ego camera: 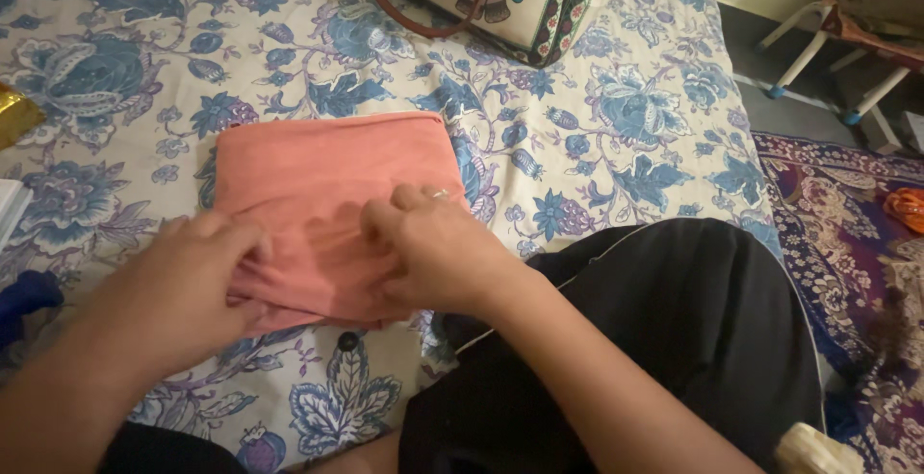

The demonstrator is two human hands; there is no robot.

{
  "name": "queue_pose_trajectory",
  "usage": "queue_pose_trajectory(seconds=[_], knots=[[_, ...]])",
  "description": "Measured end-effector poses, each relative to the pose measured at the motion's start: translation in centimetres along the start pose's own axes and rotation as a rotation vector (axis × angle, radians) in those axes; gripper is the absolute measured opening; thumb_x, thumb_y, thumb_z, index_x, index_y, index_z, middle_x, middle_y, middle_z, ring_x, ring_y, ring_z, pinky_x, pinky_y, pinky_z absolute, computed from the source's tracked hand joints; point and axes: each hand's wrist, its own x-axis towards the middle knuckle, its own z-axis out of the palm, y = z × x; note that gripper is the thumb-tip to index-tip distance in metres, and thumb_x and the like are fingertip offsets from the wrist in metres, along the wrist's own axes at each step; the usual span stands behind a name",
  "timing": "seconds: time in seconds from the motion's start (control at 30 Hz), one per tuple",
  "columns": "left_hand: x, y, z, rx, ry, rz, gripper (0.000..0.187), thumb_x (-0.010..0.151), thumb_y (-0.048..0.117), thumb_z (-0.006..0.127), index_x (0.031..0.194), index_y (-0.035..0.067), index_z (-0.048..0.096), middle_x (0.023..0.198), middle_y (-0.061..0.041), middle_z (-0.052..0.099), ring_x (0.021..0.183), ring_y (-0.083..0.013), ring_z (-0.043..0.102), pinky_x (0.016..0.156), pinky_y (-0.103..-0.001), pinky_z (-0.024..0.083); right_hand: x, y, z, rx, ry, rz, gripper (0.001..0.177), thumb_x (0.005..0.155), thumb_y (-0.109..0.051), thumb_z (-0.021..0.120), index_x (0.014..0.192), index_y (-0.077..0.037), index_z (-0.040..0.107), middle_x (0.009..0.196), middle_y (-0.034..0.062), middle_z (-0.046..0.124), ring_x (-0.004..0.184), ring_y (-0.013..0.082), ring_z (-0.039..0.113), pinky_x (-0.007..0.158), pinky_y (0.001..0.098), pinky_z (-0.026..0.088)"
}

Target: The person folds a plaid scarf, a pair of pink shorts, and a pair of black pants on a bed, then places the folded items into a patterned handbag.

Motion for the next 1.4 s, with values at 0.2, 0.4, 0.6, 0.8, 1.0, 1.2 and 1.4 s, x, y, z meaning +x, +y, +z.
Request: queue_pose_trajectory(seconds=[0.2, 0.4, 0.6, 0.8, 1.0, 1.2, 1.4], knots=[[-0.9, -1.6, 0.5, -0.145, -0.545, -0.455, 0.016, 0.080, 0.013, 0.075, 0.096, 0.014, 0.073, 0.092, -0.009, 0.075, 0.080, -0.0245, 0.073, 0.070, -0.039, 0.062, -0.4, 0.8, -0.7, 0.154, -0.736, 0.291, 0.042, 0.066, -0.030, 0.083, 0.098, -0.008, 0.068, 0.090, 0.0106, 0.075, 0.087, 0.0281, 0.072, 0.076, 0.0404, 0.056], [-0.4, -1.6, -1.0, -0.030, -0.289, -0.349, 0.043, 0.066, 0.019, 0.088, 0.103, 0.014, 0.067, 0.098, -0.009, 0.072, 0.088, -0.0237, 0.073, 0.076, -0.040, 0.057, 0.1, 1.7, -1.6, 0.207, -0.333, 0.362, 0.024, 0.080, -0.025, 0.070, 0.098, -0.009, 0.071, 0.092, 0.0096, 0.077, 0.085, 0.0243, 0.077, 0.081, 0.0360, 0.060], [0.0, -0.4, -0.3, -0.077, -0.269, -0.341, 0.018, 0.076, 0.010, 0.079, 0.092, 0.012, 0.070, 0.086, -0.008, 0.076, 0.080, -0.0243, 0.075, 0.075, -0.039, 0.059, 0.8, -1.7, 1.2, 0.057, -0.158, 0.187, 0.065, 0.068, -0.026, 0.088, 0.128, -0.015, 0.065, 0.113, 0.0173, 0.063, 0.101, 0.0393, 0.064, 0.085, 0.0472, 0.052], [-0.4, -1.7, -0.8, -0.181, -0.456, -0.482, 0.007, 0.079, 0.007, 0.081, 0.084, 0.010, 0.077, 0.080, -0.004, 0.074, 0.077, -0.0184, 0.073, 0.071, -0.033, 0.059, 0.7, -3.1, 2.0, 0.546, -0.403, 0.049, 0.046, 0.078, -0.024, 0.074, 0.120, -0.008, 0.064, 0.102, 0.0115, 0.074, 0.094, 0.0278, 0.075, 0.084, 0.0389, 0.059], [-0.9, -4.6, 0.6, -0.249, -0.660, -0.475, 0.013, 0.077, 0.007, 0.083, 0.088, 0.011, 0.079, 0.084, -0.003, 0.076, 0.080, -0.0160, 0.071, 0.070, -0.031, 0.060, 1.6, -4.3, 4.1, 0.349, -0.011, 0.026, 0.041, 0.083, -0.028, 0.080, 0.117, -0.008, 0.067, 0.106, 0.0157, 0.071, 0.102, 0.0336, 0.071, 0.092, 0.0407, 0.056], [0.6, -7.6, -0.1, -0.048, -0.326, -0.632, 0.015, 0.088, 0.010, 0.070, 0.102, 0.010, 0.075, 0.095, -0.014, 0.074, 0.085, -0.0280, 0.074, 0.077, -0.040, 0.059, 3.4, -7.7, 9.3, 0.078, 0.270, -0.180, 0.054, 0.061, -0.031, 0.075, 0.110, -0.009, 0.071, 0.120, 0.0179, 0.066, 0.107, 0.0413, 0.065, 0.083, 0.0513, 0.048], [3.1, -5.8, 1.7, -0.481, 0.014, -0.627, 0.038, 0.092, 0.017, 0.067, 0.129, 0.014, 0.064, 0.116, -0.015, 0.074, 0.100, -0.0236, 0.071, 0.084, -0.037, 0.054, 1.0, -10.7, 11.1, 0.033, -0.318, -0.267, 0.023, 0.079, -0.025, 0.072, 0.099, -0.014, 0.070, 0.110, 0.0064, 0.066, 0.099, 0.0271, 0.069, 0.088, 0.0412, 0.056]])
